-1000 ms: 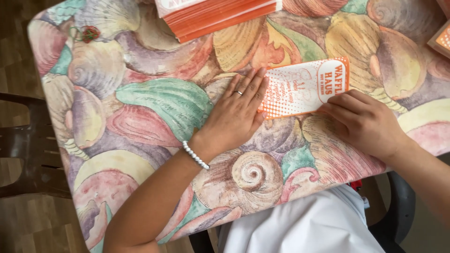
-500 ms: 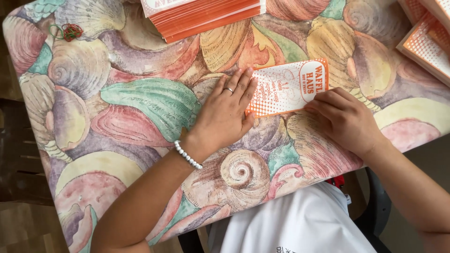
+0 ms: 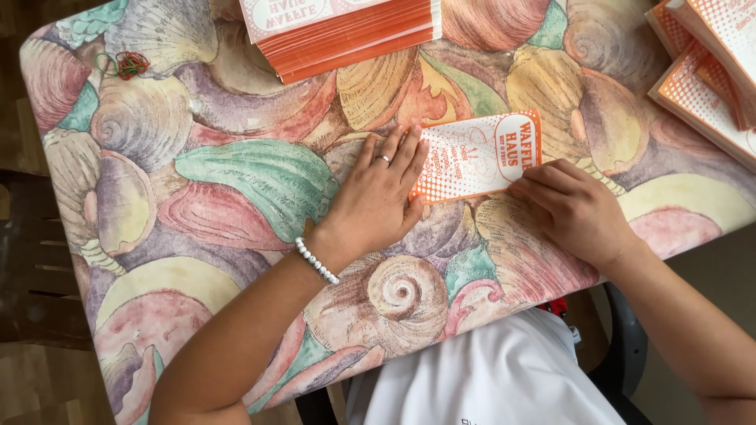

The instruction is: Folding printed paper sheets into bags on a table with a patterned cloth.

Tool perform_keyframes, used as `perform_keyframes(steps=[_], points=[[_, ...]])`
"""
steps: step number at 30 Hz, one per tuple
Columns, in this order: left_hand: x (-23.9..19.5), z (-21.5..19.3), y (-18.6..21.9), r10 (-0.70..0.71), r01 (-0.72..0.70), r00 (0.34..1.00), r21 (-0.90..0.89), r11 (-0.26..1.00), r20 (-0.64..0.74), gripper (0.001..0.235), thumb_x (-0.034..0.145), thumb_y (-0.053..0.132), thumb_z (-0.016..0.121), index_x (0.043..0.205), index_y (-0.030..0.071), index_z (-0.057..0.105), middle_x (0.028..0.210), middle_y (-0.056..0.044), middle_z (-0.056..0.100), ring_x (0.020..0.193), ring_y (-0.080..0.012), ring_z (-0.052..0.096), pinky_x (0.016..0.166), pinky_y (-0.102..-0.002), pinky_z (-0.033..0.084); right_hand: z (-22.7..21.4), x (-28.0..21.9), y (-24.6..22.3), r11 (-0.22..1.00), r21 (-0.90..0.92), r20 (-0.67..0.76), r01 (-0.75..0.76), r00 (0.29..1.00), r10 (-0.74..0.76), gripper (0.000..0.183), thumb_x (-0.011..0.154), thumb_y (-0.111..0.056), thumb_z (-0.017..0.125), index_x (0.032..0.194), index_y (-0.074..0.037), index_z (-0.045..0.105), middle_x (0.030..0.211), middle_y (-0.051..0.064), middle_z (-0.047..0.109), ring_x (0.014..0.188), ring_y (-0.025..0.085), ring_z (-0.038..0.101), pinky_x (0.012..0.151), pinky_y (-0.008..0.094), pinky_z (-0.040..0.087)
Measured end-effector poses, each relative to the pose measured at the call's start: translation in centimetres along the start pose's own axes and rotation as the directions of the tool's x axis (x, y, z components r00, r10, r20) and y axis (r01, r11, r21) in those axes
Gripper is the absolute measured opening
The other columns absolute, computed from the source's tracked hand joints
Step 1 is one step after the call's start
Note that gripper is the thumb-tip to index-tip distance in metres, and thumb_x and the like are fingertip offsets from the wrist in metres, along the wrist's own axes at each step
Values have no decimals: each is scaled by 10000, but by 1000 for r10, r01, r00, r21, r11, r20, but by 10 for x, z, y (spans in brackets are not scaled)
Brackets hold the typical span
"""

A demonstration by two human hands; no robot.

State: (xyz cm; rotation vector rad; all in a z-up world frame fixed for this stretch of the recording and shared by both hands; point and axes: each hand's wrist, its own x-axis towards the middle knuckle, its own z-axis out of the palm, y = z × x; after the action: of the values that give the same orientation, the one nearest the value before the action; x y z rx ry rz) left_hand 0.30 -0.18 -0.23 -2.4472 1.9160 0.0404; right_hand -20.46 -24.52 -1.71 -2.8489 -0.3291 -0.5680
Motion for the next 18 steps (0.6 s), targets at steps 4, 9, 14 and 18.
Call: perform_keyframes(steps=[4, 9, 14, 18], points=[[-7, 2, -3, 9, -14, 998, -78, 997, -65, 724, 1028, 478, 281, 1623, 77, 187, 1691, -189, 137, 1564, -324, 137, 1260, -518, 78, -1, 4, -1, 1000, 21, -8, 7, 1000, -6, 221, 962, 8, 654, 1168, 24, 731, 1136, 138, 688, 923, 327, 652, 859, 401, 564], [-8, 2, -6, 25, -28, 998, -34, 999, -62, 745, 1048, 523, 219, 1637, 81, 106, 1711, -133, 62, 1577, -303, 74, 1269, -516, 40, -2, 8, 0, 1000, 10, 7, 19, 1000, -19, 287, 905, 46, 616, 1176, 38, 709, 1156, 151, 673, 905, 311, 641, 870, 399, 560], [0, -4, -5, 12, -12, 1000, -18, 1000, 8, 768, 1001, 531, 265, 1625, 98, 159, 1696, -146, 144, 1548, -307, 174, 1242, -537, 134, -7, 16, -3, 997, 62, 52, -50, 998, 47, 167, 955, -45, 644, 1100, 21, 695, 1125, 141, 678, 947, 311, 660, 904, 390, 559], [7, -14, -6, 13, -13, 999, 18, 1000, 39, 842, 956, 630, 336, 1602, 97, 245, 1677, -153, 216, 1513, -333, 254, 1192, -571, 236, -23, 39, -7, 985, 144, 117, -92, 990, 76, 195, 984, -203, 647, 1086, -49, 707, 1038, 92, 701, 894, 279, 675, 847, 386, 548]])
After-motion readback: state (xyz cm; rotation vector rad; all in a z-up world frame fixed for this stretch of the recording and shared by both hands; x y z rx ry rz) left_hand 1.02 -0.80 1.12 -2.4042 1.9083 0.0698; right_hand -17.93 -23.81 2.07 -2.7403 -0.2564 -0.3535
